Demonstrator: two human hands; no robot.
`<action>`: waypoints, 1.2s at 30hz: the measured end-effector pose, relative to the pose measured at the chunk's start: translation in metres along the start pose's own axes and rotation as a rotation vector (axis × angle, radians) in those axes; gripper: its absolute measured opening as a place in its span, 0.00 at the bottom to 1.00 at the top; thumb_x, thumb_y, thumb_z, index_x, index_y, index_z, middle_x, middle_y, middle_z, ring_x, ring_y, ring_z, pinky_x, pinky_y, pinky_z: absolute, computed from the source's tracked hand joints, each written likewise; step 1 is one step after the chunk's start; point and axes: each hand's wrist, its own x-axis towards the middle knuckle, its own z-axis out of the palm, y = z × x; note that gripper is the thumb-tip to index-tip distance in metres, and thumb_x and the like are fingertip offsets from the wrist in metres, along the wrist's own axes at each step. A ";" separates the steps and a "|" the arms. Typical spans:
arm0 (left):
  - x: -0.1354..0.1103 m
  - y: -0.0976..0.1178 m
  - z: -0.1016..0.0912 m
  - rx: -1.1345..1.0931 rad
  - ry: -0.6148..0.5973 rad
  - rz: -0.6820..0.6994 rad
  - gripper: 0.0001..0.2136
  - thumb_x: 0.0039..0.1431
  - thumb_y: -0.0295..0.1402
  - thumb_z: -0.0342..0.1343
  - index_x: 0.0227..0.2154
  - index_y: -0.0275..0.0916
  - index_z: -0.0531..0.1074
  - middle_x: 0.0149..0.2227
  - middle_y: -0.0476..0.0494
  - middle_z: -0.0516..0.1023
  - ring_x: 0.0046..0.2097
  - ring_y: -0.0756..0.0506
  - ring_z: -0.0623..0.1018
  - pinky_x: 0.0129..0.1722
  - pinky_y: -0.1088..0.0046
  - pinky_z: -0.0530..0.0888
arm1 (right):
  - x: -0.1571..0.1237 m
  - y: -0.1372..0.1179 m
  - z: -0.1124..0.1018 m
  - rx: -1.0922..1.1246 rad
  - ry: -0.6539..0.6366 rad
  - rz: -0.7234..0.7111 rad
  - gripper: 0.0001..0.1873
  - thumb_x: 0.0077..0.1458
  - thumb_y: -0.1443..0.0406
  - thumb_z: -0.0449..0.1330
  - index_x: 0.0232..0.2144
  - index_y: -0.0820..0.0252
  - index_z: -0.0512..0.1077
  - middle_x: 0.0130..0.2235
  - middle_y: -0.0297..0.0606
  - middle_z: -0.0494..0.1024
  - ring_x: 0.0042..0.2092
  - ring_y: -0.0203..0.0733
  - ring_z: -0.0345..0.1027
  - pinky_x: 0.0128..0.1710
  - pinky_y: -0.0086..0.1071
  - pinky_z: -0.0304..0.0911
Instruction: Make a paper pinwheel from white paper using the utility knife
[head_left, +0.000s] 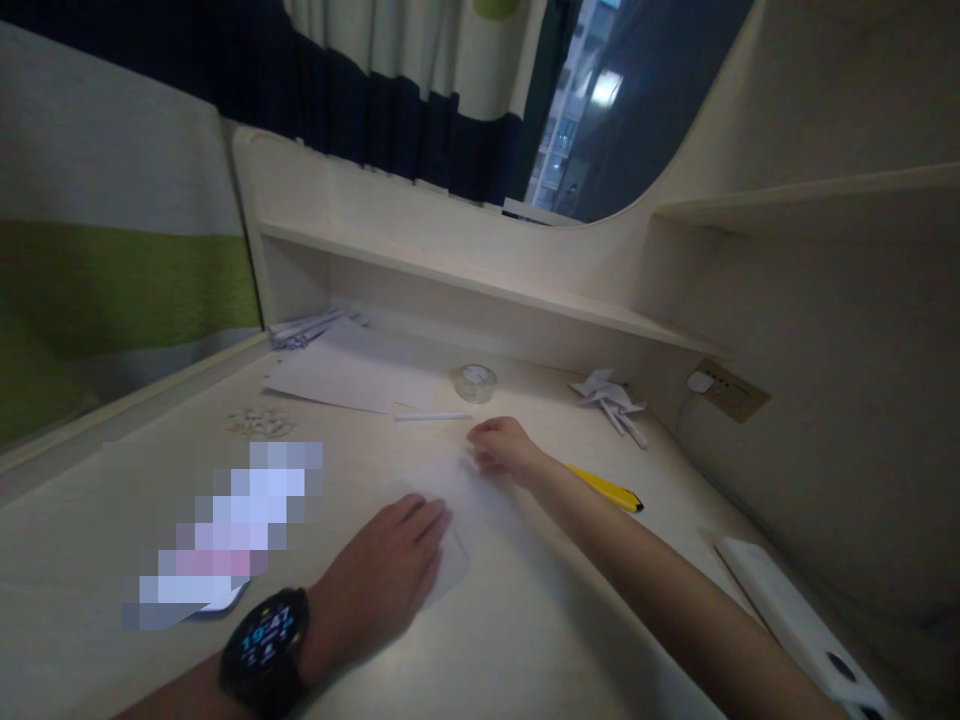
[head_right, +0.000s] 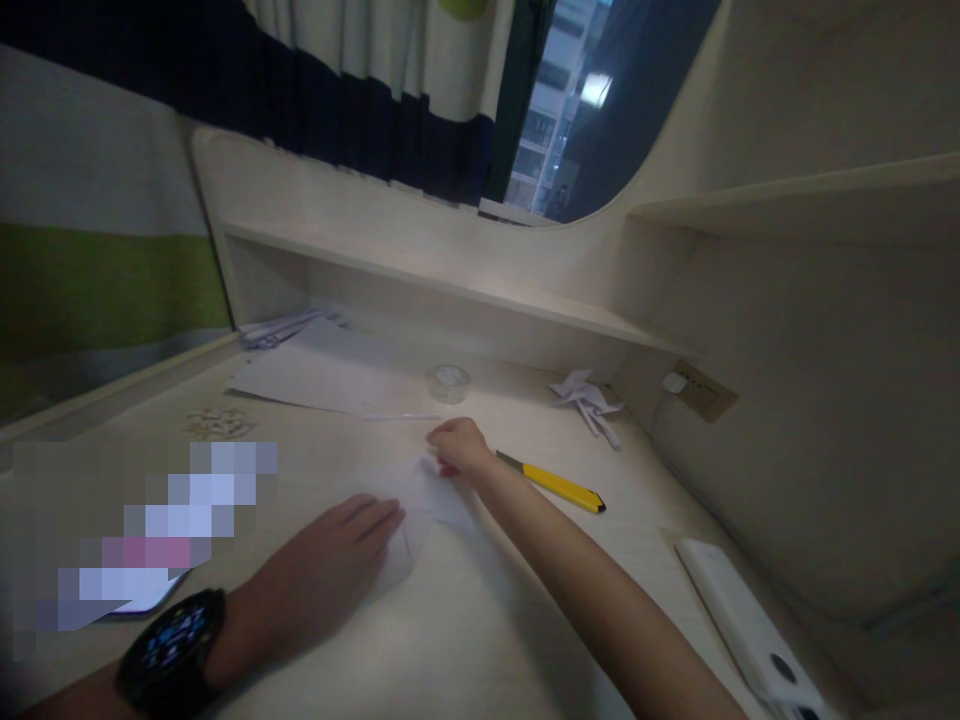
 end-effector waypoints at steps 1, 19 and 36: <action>0.000 0.000 0.000 0.000 0.000 0.006 0.17 0.63 0.29 0.43 0.52 0.32 0.67 0.53 0.35 0.71 0.53 0.40 0.69 0.55 0.56 0.66 | 0.000 0.000 0.000 -0.002 -0.009 0.001 0.08 0.49 0.66 0.61 0.33 0.64 0.73 0.22 0.32 0.69 0.21 0.31 0.62 0.21 0.25 0.61; -0.001 -0.005 0.004 0.012 -0.021 -0.007 0.17 0.64 0.30 0.43 0.53 0.34 0.65 0.53 0.38 0.71 0.52 0.40 0.68 0.53 0.55 0.66 | -0.029 0.045 0.003 -0.334 0.187 -0.547 0.10 0.49 0.72 0.59 0.34 0.58 0.76 0.33 0.36 0.79 0.35 0.39 0.71 0.39 0.31 0.63; 0.000 -0.006 0.006 -0.003 -0.014 0.002 0.15 0.63 0.30 0.44 0.51 0.36 0.67 0.51 0.38 0.71 0.51 0.40 0.69 0.53 0.55 0.66 | -0.058 0.084 0.009 -0.692 0.082 -1.125 0.14 0.51 0.75 0.58 0.40 0.56 0.74 0.45 0.40 0.76 0.44 0.44 0.65 0.46 0.38 0.63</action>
